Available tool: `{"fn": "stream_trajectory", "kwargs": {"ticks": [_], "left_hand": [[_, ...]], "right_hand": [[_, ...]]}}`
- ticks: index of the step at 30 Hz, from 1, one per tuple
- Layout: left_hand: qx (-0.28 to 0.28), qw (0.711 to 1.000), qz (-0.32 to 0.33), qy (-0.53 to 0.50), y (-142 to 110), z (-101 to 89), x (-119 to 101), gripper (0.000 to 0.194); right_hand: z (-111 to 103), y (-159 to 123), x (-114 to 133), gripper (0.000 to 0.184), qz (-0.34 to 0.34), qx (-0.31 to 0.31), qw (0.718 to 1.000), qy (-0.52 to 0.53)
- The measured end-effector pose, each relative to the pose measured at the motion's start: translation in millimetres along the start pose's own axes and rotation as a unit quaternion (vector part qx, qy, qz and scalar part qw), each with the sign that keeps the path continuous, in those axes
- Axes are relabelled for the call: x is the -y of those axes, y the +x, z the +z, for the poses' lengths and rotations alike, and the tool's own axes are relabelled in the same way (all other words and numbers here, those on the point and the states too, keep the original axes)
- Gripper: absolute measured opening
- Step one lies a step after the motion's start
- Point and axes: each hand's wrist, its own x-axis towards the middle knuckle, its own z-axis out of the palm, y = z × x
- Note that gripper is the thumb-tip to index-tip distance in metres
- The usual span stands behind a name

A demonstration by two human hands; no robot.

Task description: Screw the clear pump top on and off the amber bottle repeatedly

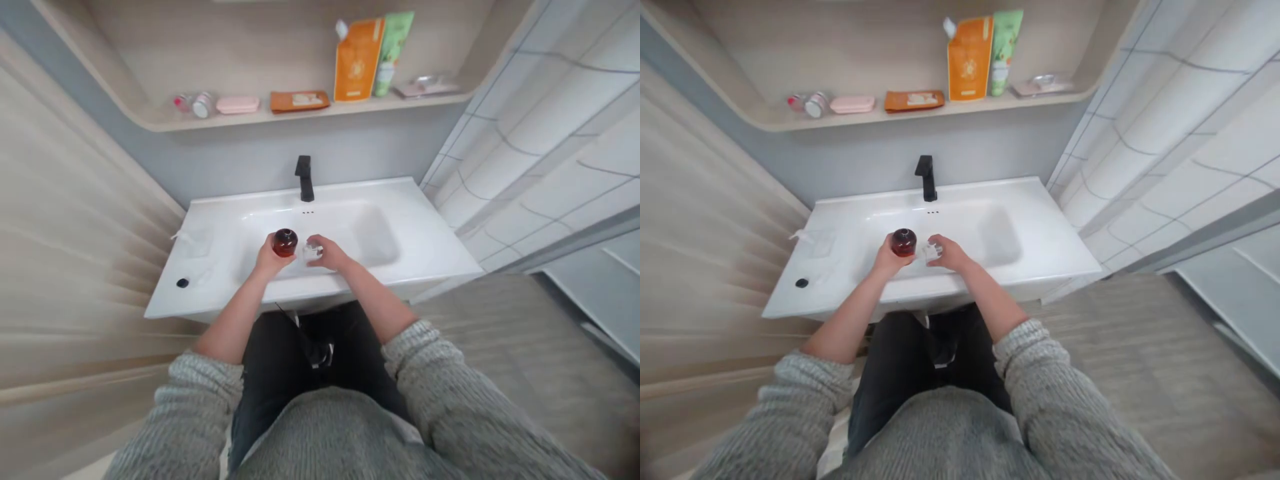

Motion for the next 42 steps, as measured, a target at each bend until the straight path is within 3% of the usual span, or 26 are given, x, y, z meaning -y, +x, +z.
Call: {"fn": "stream_trajectory", "kwargs": {"ticks": [4, 10, 15, 23, 42], "left_hand": [[0.012, 1.0, 0.009, 0.026, -0.2, 0.1, -1.7, 0.081], [0.018, 0.998, 0.025, 0.055, 0.7, 1.1, 5.2, 0.081], [0.022, 0.996, 0.042, 0.077, 1.8, 2.0, 11.0, 0.082], [0.016, 0.99, 0.072, 0.121, 3.9, 3.7, 10.0, 0.083], [0.01, 0.96, 0.114, 0.257, -9.9, 1.8, -5.6, 0.069]], "right_hand": [[-1.0, 1.1, 0.3, 0.085, 0.009, -0.009, 1.0, -0.002], [-8.4, 0.3, 2.9, 0.08, 0.019, -0.083, 0.996, 0.013], [-10.8, 1.8, 2.1, 0.084, 0.016, -0.109, 0.994, 0.015], [-9.6, 2.2, -1.3, 0.094, -0.005, -0.084, 0.996, -0.005], [-7.7, 2.3, -5.6, 0.092, 0.01, -0.068, 0.997, -0.022]]}}
